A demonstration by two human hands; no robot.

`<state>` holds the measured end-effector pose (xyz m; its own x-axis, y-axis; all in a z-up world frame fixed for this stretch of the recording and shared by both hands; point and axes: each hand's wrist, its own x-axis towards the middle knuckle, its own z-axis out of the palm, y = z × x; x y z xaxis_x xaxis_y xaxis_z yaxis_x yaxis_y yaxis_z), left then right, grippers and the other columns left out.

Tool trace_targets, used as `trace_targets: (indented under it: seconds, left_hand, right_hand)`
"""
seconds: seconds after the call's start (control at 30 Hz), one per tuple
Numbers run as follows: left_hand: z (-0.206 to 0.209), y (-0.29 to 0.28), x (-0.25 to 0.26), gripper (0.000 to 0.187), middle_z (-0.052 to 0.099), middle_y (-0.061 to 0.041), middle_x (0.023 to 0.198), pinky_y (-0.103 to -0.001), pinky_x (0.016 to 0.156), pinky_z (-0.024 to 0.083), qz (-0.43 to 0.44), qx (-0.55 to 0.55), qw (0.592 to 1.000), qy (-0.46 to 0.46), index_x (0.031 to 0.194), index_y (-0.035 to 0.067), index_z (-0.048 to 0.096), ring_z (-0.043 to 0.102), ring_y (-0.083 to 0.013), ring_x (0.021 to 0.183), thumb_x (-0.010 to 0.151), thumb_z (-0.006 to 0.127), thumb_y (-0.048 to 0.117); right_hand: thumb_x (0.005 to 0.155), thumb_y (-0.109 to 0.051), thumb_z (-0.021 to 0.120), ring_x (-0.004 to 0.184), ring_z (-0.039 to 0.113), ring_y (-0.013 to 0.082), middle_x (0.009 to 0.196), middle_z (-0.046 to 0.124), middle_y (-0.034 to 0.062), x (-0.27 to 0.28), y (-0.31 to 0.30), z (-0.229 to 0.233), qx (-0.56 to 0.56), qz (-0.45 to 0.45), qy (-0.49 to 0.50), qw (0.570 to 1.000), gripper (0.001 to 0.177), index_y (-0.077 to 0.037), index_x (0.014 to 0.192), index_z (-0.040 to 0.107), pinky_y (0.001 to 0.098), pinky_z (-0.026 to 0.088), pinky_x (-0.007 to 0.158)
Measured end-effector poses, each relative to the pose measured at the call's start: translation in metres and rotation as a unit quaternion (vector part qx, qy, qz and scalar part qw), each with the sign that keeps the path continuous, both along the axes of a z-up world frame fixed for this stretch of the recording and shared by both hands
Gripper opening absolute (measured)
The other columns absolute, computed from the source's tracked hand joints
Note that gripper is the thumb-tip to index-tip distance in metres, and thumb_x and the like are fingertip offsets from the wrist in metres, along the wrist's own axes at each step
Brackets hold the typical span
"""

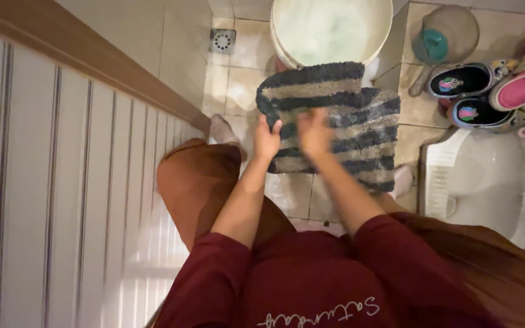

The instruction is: The person scrubs a white and pink slipper with a brush, rinses it with water from a bucket, and places it on a white plastic rack. Then the person scrubs a striped rug with a brush and rinses it with water.

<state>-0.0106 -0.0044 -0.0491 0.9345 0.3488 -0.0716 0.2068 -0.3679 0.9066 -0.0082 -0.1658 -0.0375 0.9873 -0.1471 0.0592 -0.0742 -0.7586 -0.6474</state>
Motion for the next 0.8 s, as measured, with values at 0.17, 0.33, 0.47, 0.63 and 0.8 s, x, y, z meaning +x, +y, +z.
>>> trace_targets:
  seconds: [0.17, 0.33, 0.47, 0.63, 0.8]
  left_hand:
    - [-0.014, 0.019, -0.014, 0.032, 0.073, -0.022, 0.091, -0.048, 0.078, 0.053, 0.083, 0.021, 0.996, 0.013, 0.107, 0.002, 0.065, 0.07, -0.0415, 0.085, 0.085, 0.076, 0.022]
    - [-0.017, 0.009, -0.012, 0.029, 0.073, -0.022, 0.086, -0.048, 0.078, 0.053, 0.067, -0.007, 0.996, 0.054, 0.098, 0.001, 0.066, 0.07, -0.0412, 0.085, 0.086, 0.079, 0.024]
    - [-0.024, 0.005, -0.007, 0.025, 0.072, -0.023, 0.088, -0.049, 0.079, 0.053, 0.015, 0.003, 1.0, -0.002, 0.103, 0.001, 0.068, 0.069, -0.0427, 0.087, 0.091, 0.076, 0.022]
    - [-0.014, 0.019, -0.015, 0.023, 0.075, -0.021, 0.082, -0.046, 0.072, 0.054, 0.121, -0.068, 0.987, 0.087, 0.09, 0.001, 0.072, 0.072, -0.0382, 0.077, 0.085, 0.078, 0.022]
    - [-0.008, 0.001, -0.009, 0.021, 0.074, -0.019, 0.08, -0.045, 0.073, 0.054, 0.081, -0.059, 0.991, 0.085, 0.089, 0.001, 0.072, 0.072, -0.0351, 0.076, 0.086, 0.078, 0.021]
  right_hand:
    - [0.096, -0.036, 0.054, 0.115, 0.062, 0.0348, 0.12, 0.062, 0.0094, 0.003, -0.026, -0.001, -0.316, 0.173, 0.043, 0.932, 0.027, -0.017, 0.114, 0.06, 0.0722, 0.034, 0.087]
    - [0.103, -0.042, 0.052, 0.092, 0.066, 0.0419, 0.12, 0.061, 0.0215, 0.005, -0.104, 0.019, -0.325, -0.036, 0.038, 0.944, 0.04, -0.008, 0.123, 0.058, 0.0735, 0.032, 0.092]
    - [0.102, -0.045, 0.049, 0.101, 0.062, 0.0406, 0.11, 0.063, 0.0175, -0.027, 0.0, -0.012, -0.112, 0.052, -0.002, 0.992, 0.041, -0.01, 0.122, 0.057, 0.061, 0.038, 0.086]
    - [0.108, -0.04, 0.045, 0.114, 0.061, 0.0333, 0.114, 0.064, 0.0089, -0.009, -0.063, -0.017, -0.237, 0.097, 0.103, 0.961, 0.029, -0.017, 0.11, 0.062, 0.0655, 0.036, 0.107]
    - [0.107, -0.04, 0.041, 0.095, 0.067, 0.0356, 0.11, 0.064, 0.0165, 0.008, -0.131, 0.031, -0.21, -0.054, 0.11, 0.97, 0.032, -0.013, 0.112, 0.057, 0.0609, 0.038, 0.096]
